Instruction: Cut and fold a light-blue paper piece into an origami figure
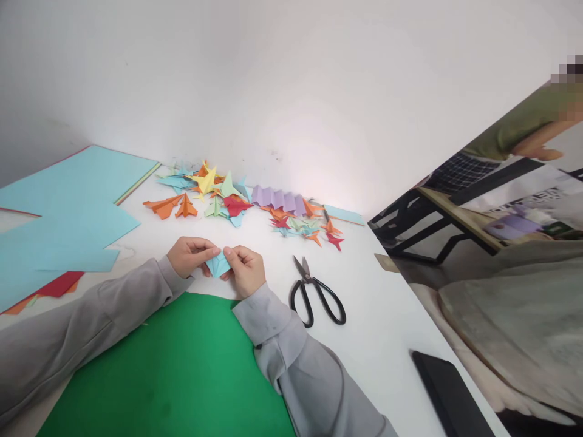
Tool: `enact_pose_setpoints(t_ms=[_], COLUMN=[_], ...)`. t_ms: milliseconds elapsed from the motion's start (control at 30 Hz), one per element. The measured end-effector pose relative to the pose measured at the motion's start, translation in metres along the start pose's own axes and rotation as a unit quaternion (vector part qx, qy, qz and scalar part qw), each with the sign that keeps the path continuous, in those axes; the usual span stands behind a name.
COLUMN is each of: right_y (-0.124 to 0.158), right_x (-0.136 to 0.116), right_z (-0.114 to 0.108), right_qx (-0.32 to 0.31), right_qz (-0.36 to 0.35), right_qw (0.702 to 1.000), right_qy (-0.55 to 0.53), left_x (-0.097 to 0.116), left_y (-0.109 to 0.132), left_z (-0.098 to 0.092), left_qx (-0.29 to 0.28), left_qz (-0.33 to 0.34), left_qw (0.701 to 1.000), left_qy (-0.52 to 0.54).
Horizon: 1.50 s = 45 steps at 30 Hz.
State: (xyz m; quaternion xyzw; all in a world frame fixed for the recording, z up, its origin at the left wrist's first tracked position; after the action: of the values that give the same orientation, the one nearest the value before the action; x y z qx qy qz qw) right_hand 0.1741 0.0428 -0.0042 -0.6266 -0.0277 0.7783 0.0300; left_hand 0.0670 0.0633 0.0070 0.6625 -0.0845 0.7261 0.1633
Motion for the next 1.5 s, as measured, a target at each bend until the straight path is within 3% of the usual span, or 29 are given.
enact_pose_setpoints(t_ms=[267,433,567,867,1200,1367,1500], right_y=[0.003,0.005,0.005,0.005,0.006,0.006,0.007], right_x=[-0.002,-0.008,-0.006,-0.002,-0.007,0.0,0.002], right_z=[0.01,0.014,0.014,0.016,0.016,0.014,0.017], right_qx=[-0.042,-0.051,-0.056,-0.061,-0.06,-0.054,-0.07], right_qz=[0.001,-0.002,-0.008,0.027,0.012,0.032,0.046], right_qw=[0.999,0.998,0.998,0.997,0.997,0.998,0.995], right_qy=[0.029,0.031,0.015,0.035,0.038,0.0,0.045], left_x=[0.005,0.0,-0.007,0.008,-0.002,0.005,0.009], left_y=[0.001,-0.001,-0.002,0.005,0.001,0.004,0.006], left_z=[0.003,0.007,0.004,0.005,0.01,0.012,0.013], left_qx=[-0.02,-0.055,-0.038,-0.021,-0.057,-0.06,-0.065], left_qz=[0.02,-0.006,-0.029,0.035,-0.003,0.026,0.041], left_qw=[1.0,0.998,0.997,0.998,0.998,0.997,0.996], left_qy=[0.008,0.035,0.065,-0.043,-0.017,-0.045,-0.049])
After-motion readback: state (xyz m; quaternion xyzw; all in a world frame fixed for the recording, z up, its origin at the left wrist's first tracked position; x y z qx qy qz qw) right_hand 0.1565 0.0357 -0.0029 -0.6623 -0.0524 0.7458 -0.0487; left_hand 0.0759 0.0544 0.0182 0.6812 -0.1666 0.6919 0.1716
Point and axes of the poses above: each hand's wrist, its own y-axis away from the middle knuckle, its own z-axis out of the palm, x = y × z, the point moved 9 cm from there along -y, towards the middle knuckle, and after that the axes turned 1 degree about -x, right-handed, at the moved point
